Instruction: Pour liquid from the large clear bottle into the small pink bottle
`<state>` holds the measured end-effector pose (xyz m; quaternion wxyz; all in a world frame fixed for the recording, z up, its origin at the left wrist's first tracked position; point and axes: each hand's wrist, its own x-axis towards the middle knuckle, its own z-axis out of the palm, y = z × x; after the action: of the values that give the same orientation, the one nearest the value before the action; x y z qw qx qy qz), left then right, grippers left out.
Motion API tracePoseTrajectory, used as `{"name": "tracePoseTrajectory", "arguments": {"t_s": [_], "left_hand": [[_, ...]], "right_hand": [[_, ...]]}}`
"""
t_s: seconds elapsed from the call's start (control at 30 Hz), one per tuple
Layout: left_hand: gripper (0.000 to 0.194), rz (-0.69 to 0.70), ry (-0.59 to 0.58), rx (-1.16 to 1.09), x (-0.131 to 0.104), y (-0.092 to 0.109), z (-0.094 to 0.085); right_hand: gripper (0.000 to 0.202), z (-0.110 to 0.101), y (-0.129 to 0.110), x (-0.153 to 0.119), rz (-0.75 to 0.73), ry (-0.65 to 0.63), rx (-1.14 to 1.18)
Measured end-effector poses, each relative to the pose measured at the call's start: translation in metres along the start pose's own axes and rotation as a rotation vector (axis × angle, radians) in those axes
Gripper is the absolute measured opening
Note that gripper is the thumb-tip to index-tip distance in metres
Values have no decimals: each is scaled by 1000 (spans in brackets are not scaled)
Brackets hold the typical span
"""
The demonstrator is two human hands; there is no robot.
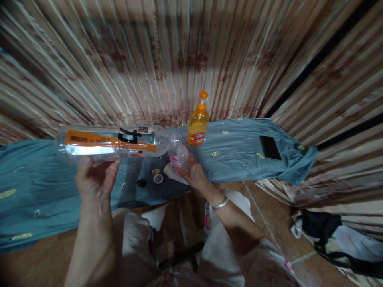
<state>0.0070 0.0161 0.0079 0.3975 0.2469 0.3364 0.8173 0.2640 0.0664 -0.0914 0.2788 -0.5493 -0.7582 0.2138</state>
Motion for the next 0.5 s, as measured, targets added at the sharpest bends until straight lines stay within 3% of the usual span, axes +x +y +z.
{"name": "tracePoseTrajectory", "arguments": {"t_s": [0.33, 0.5], "left_hand": [[42, 2, 49, 16, 0, 0, 1], [39, 15, -1, 32, 0, -1, -1]], "right_hand": [[54, -1, -1, 0, 14, 9, 24], [56, 0, 0, 1, 4, 8, 14]]}}
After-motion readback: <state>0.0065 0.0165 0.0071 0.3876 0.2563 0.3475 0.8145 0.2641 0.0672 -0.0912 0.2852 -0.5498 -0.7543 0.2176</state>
